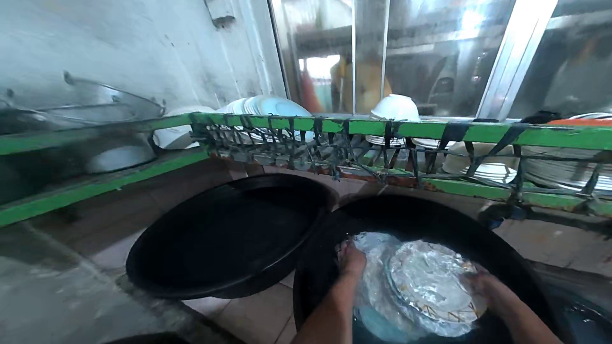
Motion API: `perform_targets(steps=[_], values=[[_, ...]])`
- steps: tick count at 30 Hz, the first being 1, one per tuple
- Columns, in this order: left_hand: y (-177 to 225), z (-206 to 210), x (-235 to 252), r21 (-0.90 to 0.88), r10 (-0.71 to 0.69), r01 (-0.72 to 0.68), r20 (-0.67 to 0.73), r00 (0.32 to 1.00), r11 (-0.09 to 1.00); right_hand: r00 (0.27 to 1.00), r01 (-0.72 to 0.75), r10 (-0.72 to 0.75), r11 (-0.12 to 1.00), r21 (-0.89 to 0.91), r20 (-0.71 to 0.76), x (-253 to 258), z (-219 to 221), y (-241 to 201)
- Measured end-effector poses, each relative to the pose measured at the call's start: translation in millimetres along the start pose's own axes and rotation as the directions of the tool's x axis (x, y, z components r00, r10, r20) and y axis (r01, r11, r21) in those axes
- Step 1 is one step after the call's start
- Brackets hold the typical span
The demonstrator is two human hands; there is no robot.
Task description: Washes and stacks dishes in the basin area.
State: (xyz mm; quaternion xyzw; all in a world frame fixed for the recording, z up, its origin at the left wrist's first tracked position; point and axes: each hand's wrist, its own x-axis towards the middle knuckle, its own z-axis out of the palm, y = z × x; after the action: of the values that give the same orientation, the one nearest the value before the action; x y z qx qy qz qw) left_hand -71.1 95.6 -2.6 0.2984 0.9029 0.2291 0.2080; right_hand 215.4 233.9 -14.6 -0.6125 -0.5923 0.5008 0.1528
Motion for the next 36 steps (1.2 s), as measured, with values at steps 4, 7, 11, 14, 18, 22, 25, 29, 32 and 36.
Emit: perform_targets(steps=[4, 7, 11, 14, 18, 22, 25, 29, 32, 36], values=[[-16.2, 12.8, 7.7, -0.296, -0.056, 0.084, 0.103, 0.993, 0.951, 0.998, 0.024, -0.025, 1.000, -0.011, -0.062, 3.7, 0.2, 3.8], [-16.3, 12.5, -3.8, -0.287, -0.056, 0.123, 0.231, 0.971, 0.950, 0.996, 0.052, -0.053, 0.998, -0.017, -0.078, 0.0, 0.0, 5.3], [-21.3, 21.7, -9.0, -0.332, 0.001, 0.122, 0.349, 0.937, 0.935, 0.996, 0.066, -0.070, 0.995, -0.073, -0.049, 12.6, -3.2, 13.0], [-9.9, 30.7, -24.2, -0.310, 0.135, 0.024, 0.483, 0.865, 0.950, 0.989, 0.132, -0.138, 0.985, -0.114, -0.052, 20.3, -4.3, 15.1], [-2.1, 40.5, -28.9, -0.305, 0.067, 0.077, 0.434, 0.898, 0.949, 0.995, 0.056, -0.065, 0.991, -0.120, -0.074, 11.0, 0.8, 14.3], [5.5, 24.2, -21.9, -0.050, 0.085, -0.072, 0.396, 0.914, 0.996, 0.996, 0.018, -0.031, 0.988, -0.154, -0.083, 0.5, 1.3, 7.2], [7.3, 12.5, -17.1, -0.150, 0.071, -0.021, 0.334, 0.940, 0.989, 0.997, 0.049, -0.049, 0.999, 0.002, -0.058, -5.9, 0.9, 8.6], [12.4, -3.8, -6.0, -0.256, 0.066, -0.008, 0.219, 0.974, 0.967, 0.998, 0.053, -0.049, 0.996, 0.075, -0.044, -5.6, -2.0, 8.3], [14.9, -25.6, -2.5, -0.252, 0.087, -0.059, 0.104, 0.991, 0.966, 0.997, 0.076, -0.073, 0.993, 0.095, -0.037, -3.6, -2.7, 9.2], [19.4, -59.1, -17.4, -0.268, 0.086, -0.104, -0.078, 0.993, 0.958, 0.995, 0.074, -0.071, 0.996, 0.042, -0.070, 5.4, -0.7, 12.6]])
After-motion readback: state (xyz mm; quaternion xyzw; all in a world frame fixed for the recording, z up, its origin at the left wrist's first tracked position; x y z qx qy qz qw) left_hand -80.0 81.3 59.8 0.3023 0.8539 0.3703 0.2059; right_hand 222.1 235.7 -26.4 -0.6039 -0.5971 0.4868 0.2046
